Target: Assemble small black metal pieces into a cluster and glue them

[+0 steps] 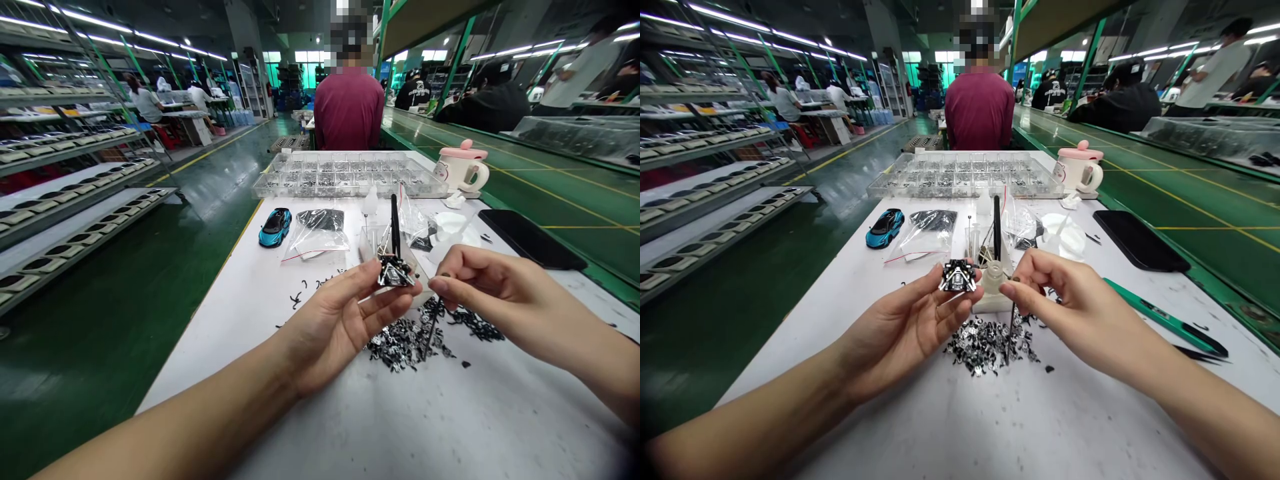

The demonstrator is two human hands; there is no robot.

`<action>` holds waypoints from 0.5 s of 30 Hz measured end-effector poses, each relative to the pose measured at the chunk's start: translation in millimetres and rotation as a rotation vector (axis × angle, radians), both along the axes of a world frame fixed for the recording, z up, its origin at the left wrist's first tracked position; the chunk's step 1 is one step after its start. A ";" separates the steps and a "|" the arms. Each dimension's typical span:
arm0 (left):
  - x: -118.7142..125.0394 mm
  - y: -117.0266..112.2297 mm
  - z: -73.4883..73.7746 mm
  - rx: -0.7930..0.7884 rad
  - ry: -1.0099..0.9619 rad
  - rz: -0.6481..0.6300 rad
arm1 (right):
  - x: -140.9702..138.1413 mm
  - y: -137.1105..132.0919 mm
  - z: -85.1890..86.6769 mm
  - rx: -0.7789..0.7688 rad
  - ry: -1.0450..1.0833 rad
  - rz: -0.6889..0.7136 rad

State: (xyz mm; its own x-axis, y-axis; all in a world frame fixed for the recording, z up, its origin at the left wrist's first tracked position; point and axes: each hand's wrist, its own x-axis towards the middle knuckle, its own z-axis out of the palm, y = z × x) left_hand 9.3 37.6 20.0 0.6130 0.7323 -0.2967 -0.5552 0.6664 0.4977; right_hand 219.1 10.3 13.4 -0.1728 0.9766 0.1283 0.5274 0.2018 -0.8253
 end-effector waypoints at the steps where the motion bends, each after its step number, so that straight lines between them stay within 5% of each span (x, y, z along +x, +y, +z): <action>1: -0.1 -0.2 0.3 -0.004 0.004 0.005 | -0.6 -0.2 0.3 -0.016 0.011 0.003; 5: -0.3 -0.2 1.6 -0.013 0.014 0.012 | 0.6 -0.7 4.1 -0.021 0.091 -0.013; 11: -2.1 2.2 4.7 -0.063 -0.003 0.049 | 4.6 -3.8 15.0 0.512 0.292 -0.452; 15: -2.4 0.6 6.2 -0.057 -0.013 0.049 | -2.5 -2.9 15.6 0.674 0.328 -0.444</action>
